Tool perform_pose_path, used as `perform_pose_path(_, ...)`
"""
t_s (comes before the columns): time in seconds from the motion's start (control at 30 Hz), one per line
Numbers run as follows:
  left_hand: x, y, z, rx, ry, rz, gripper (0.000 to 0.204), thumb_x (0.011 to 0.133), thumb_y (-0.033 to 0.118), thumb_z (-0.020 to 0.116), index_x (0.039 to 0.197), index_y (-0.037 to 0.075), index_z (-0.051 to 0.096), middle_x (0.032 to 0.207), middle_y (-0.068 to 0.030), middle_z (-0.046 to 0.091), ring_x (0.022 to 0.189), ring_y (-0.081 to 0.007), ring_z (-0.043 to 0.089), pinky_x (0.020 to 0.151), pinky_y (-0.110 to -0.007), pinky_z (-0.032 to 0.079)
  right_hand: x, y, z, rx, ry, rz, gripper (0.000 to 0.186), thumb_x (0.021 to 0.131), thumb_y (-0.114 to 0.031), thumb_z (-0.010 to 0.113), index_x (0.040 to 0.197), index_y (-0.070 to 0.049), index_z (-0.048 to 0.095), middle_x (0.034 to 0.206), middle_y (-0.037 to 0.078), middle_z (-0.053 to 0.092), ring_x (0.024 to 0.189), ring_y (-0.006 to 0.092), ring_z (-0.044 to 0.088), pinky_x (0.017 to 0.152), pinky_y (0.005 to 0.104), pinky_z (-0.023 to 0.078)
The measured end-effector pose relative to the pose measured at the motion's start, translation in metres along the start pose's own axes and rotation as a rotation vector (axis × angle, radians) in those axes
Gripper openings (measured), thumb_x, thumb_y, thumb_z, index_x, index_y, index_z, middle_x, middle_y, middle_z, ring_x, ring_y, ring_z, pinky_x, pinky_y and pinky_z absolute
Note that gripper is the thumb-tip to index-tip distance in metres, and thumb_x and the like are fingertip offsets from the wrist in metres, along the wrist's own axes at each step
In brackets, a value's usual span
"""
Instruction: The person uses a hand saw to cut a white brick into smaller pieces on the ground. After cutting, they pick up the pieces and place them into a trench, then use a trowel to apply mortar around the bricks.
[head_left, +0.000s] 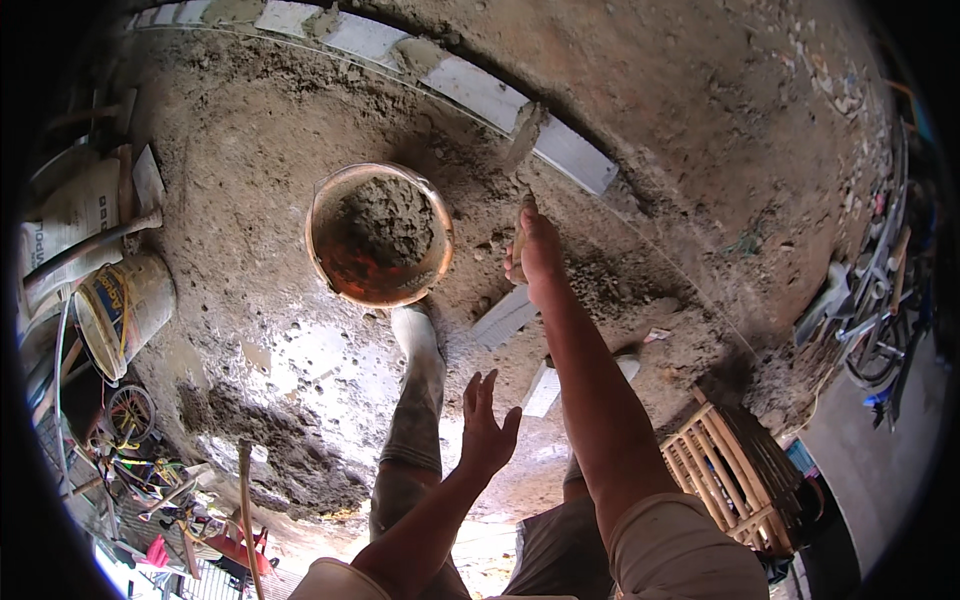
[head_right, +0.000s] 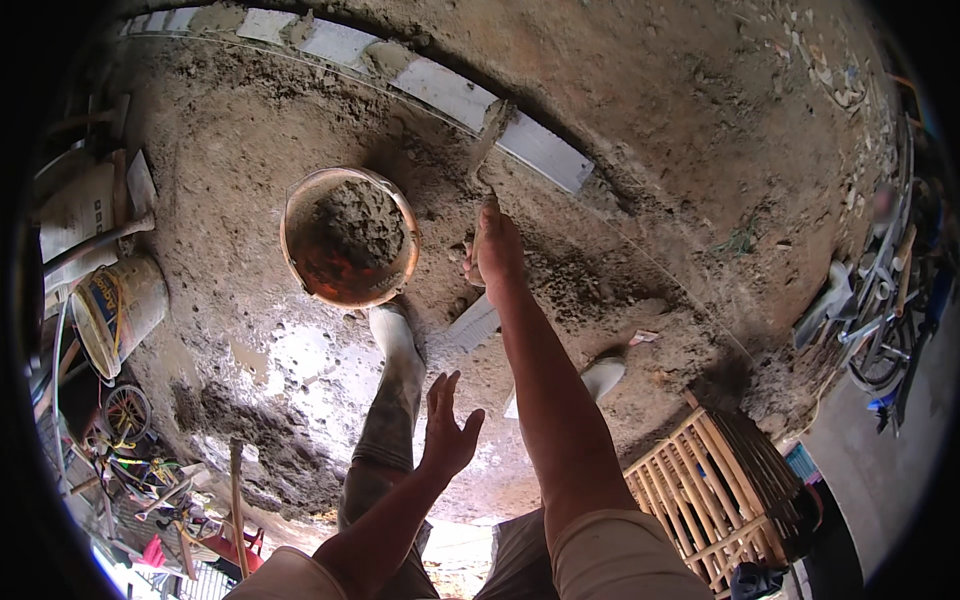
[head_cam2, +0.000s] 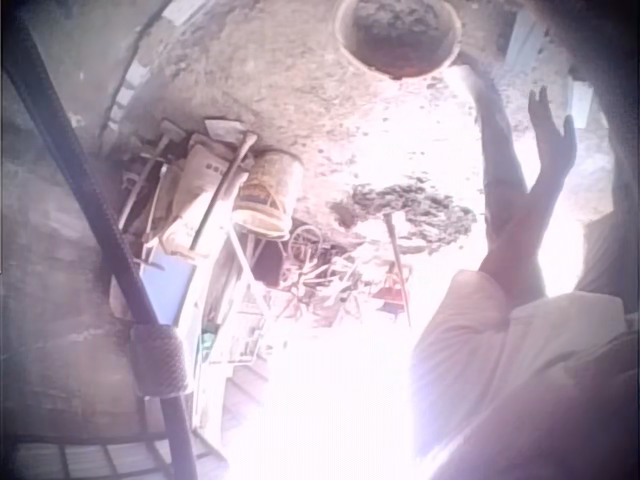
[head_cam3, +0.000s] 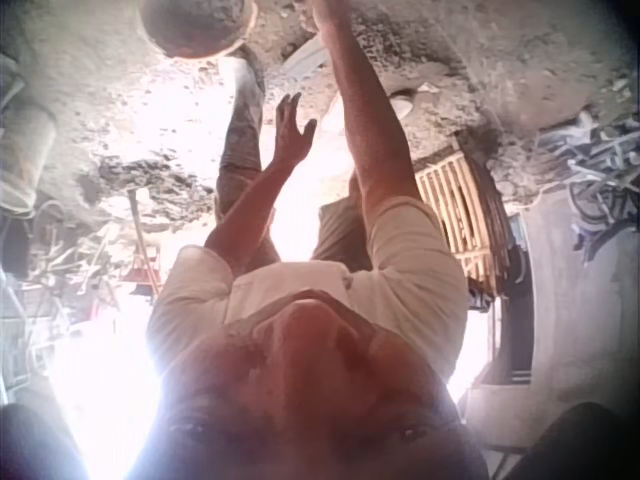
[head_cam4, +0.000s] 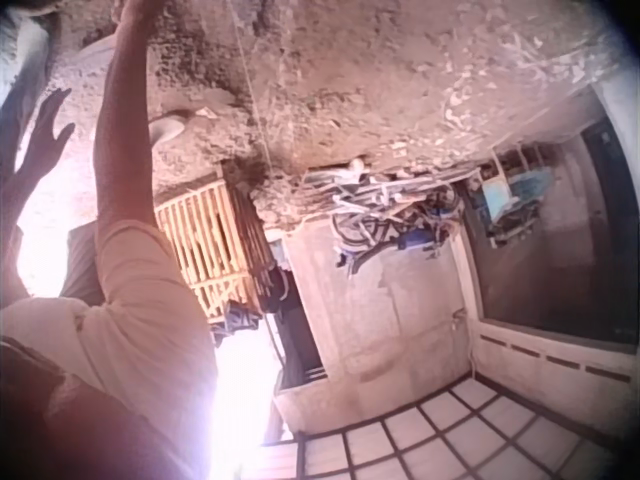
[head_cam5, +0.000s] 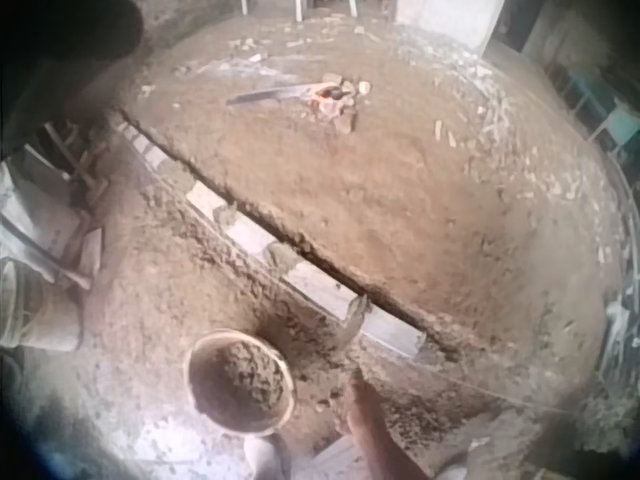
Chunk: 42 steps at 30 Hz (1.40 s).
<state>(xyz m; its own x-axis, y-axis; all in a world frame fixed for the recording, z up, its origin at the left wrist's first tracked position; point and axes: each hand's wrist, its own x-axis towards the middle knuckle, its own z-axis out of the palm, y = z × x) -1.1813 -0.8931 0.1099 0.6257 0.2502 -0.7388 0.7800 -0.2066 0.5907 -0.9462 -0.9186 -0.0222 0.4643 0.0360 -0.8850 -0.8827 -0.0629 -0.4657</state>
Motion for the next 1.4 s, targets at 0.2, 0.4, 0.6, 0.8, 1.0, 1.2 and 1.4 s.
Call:
perform_pose_path(0.2,-0.005,-0.053,0.035,0.118,-0.201,0.035,0.063,0.088,0.019,0.066,0.143,0.01,0.039,0.144,-0.0279,0.035,0.132,-0.0461,0.038,0.107,-0.05,0.038,-0.01,0.002,-0.003,-0.028,-0.01,-0.065,0.041,0.1,-0.051,0.046,0.105,-0.01,0.051,0.071,0.006,0.053,0.048,0.017,0.052,0.045,0.0339,0.045)
perform_pose_path(0.4,-0.009,-0.056,0.047,0.102,-0.244,0.033,0.06,0.088,0.02,0.065,0.141,0.009,0.04,0.141,-0.0276,0.038,0.13,-0.0454,0.041,0.106,-0.05,0.039,-0.009,0.004,0.001,-0.033,0.009,-0.036,0.039,0.1,-0.05,0.046,0.105,-0.011,0.05,0.069,0.006,0.053,0.047,0.0175,0.052,0.044,0.0331,0.045)
perform_pose_path(0.6,-0.012,-0.055,0.049,0.099,-0.257,0.019,0.056,0.089,0.023,0.066,0.138,0.008,0.045,0.14,-0.0228,0.043,0.131,-0.0385,0.043,0.108,-0.044,0.039,-0.003,0.001,-0.01,0.079,0.087,-0.012,0.036,0.1,-0.046,0.046,0.107,-0.011,0.049,0.069,0.006,0.053,0.047,0.0185,0.052,0.043,0.0344,0.044)
perform_pose_path(0.8,-0.012,-0.054,0.048,0.087,-0.265,-0.003,0.055,0.089,0.023,0.066,0.138,0.009,0.046,0.14,-0.0229,0.042,0.132,-0.0385,0.042,0.108,-0.045,0.039,-0.004,0.007,-0.004,0.028,-0.004,0.038,0.037,0.099,-0.046,0.047,0.108,-0.011,0.049,0.07,0.006,0.053,0.05,0.0189,0.052,0.045,0.036,0.044)
perform_pose_path(1.0,-0.013,-0.058,0.049,0.079,-0.255,0.015,0.054,0.089,0.024,0.066,0.138,0.009,0.046,0.14,-0.0229,0.043,0.132,-0.0386,0.043,0.108,-0.044,0.04,-0.011,0.0,0.003,0.018,0.037,0.037,0.037,0.099,-0.046,0.046,0.106,-0.01,0.05,0.073,0.006,0.053,0.052,0.0187,0.053,0.048,0.0364,0.045)
perform_pose_path(1.2,-0.015,-0.06,0.05,0.076,-0.248,0.029,0.054,0.089,0.024,0.065,0.138,0.009,0.046,0.139,-0.0231,0.043,0.131,-0.0389,0.043,0.108,-0.044,0.04,-0.007,0.001,0.003,0.016,0.013,0.071,0.037,0.1,-0.046,0.045,0.106,-0.009,0.049,0.071,0.006,0.053,0.051,0.0187,0.052,0.048,0.0362,0.044)
perform_pose_path(1.4,-0.015,-0.058,0.047,0.074,-0.246,0.019,0.054,0.089,0.024,0.066,0.137,0.008,0.046,0.139,-0.0235,0.043,0.131,-0.0395,0.044,0.107,-0.045,0.04,-0.016,-0.003,0.008,-0.028,0.014,0.002,0.038,0.101,-0.047,0.044,0.108,-0.011,0.05,0.069,0.006,0.053,0.049,0.0185,0.052,0.047,0.036,0.045)
